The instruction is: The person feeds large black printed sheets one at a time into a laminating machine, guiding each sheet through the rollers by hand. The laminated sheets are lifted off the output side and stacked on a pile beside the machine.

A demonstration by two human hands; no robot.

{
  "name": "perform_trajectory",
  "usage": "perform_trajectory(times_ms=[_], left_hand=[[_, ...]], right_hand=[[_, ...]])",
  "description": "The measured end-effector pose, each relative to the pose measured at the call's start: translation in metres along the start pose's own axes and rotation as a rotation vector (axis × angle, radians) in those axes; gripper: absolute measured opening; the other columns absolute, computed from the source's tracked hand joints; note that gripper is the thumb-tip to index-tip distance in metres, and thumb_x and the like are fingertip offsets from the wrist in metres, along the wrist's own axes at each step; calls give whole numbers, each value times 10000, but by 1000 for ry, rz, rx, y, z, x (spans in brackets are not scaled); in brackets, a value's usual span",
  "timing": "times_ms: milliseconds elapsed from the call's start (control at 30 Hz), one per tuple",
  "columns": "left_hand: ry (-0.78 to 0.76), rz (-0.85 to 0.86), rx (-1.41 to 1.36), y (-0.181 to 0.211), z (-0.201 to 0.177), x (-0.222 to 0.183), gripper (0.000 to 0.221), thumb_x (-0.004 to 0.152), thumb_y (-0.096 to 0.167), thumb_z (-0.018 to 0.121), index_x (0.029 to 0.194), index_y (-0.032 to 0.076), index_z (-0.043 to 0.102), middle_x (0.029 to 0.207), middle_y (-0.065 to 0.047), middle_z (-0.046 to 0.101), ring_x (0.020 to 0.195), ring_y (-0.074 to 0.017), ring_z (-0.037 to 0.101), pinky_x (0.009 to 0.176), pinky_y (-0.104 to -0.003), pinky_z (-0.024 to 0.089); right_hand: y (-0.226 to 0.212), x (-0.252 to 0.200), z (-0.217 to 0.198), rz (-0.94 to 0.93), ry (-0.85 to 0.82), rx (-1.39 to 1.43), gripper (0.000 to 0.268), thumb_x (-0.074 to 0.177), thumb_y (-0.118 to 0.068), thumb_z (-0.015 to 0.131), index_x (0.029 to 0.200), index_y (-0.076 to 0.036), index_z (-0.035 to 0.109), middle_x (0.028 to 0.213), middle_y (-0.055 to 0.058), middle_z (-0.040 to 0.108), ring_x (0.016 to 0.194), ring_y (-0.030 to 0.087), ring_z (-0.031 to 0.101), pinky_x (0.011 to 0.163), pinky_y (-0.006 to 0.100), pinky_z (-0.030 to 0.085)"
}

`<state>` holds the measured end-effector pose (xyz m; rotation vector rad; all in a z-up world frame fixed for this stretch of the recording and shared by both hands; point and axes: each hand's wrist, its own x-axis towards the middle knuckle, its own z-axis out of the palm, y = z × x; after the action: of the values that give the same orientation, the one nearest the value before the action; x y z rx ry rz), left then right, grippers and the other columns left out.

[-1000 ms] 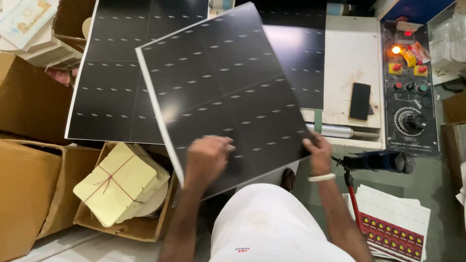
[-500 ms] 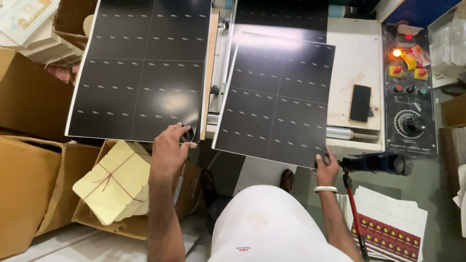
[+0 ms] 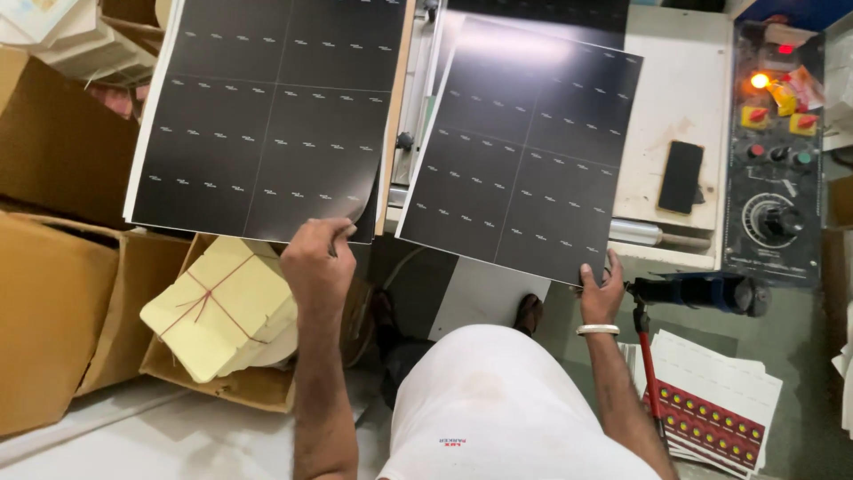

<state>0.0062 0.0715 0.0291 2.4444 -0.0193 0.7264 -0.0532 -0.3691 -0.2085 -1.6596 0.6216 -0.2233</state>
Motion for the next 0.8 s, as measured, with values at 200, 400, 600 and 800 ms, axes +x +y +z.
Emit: perform_trajectory(times_ms=[200,400,600,800], left_hand=[[-321,9,139,-5,9,-27,247,799,99,824,1033,100,746,1028,-64,717,971,-274,687,799,-404,561],[-316,-8,165,22,-8,-11,716,662,221,880,1312,27,652,1315,-198,572,1204,-389,540,958,-506,467],[-461,-220,82,16,-6,-9,592,758,127,824,1319,43,656,1395,-166,590,1275,-362,554,1032,-451,488],[-504,-253,81,16,-4,-10,535,785,66,769,1305,13,659,1444,-214,560,1307,-388,532,1070,-462,456]], right_hand=[[-18,-8,7,78,33,-39,642,988,-6,618,1591,-75,409,1066,170,723,726,207,663,538,278,510],[16,-13,-20,-182,-63,10,622,988,53,623,1579,-22,443,1262,149,690,1004,156,695,687,242,583],[-31,-67,-29,100,-31,-176,629,950,16,637,1547,-68,459,1201,118,707,891,146,686,564,244,543],[-48,-74,-26,96,42,-224,642,934,14,646,1548,-75,479,1229,114,694,915,164,677,606,293,552]])
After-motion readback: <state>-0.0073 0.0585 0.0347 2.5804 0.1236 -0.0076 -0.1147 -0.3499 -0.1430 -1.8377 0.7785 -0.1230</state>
